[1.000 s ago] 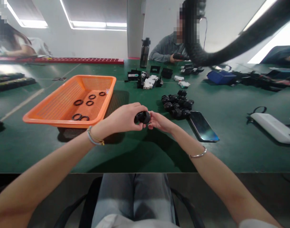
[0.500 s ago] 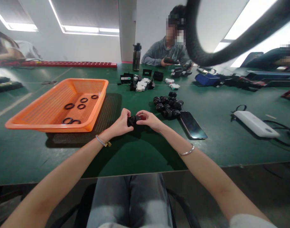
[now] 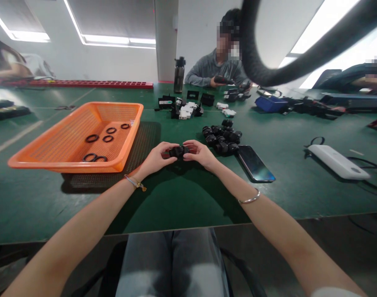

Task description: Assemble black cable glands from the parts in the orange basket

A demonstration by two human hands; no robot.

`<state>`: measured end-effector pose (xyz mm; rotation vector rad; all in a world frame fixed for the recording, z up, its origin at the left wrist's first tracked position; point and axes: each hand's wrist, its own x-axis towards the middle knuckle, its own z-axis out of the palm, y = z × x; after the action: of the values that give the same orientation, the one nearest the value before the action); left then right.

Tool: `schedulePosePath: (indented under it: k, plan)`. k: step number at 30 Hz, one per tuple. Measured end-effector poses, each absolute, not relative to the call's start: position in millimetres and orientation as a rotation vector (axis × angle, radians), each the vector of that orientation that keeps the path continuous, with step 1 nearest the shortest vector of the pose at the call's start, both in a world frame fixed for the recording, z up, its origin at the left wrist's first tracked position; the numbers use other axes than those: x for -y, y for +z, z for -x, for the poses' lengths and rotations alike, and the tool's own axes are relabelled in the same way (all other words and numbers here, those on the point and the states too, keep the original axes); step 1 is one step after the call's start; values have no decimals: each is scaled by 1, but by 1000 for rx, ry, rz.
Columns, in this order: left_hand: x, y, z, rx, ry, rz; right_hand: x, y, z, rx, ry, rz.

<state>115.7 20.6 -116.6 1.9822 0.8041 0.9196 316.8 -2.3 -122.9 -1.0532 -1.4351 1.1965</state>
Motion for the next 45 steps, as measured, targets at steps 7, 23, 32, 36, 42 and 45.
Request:
schedulePosePath:
  k: [7,23,32,36,42,45]
  plan:
    - [-26,-119,-119,-861,861,-1727,5,-121,-318,1548,1111,1057]
    - [-26,-116,-123,-964,819,-1586,7,-128,-316,1568,938,977]
    - [-25,-119,-122,-954,875,-1589,9,-122,-317,1585,977,1058]
    - [-25,-119,-119,-947,872,-1647,9,-123,-317,1593,993,1098]
    - [-24,-118,-118,-960,848,-1668,9,-123,-316,1579,1025,1109]
    - [-23,-117,-118,-960,850,-1644,10,-124,-315,1532,1039,1095]
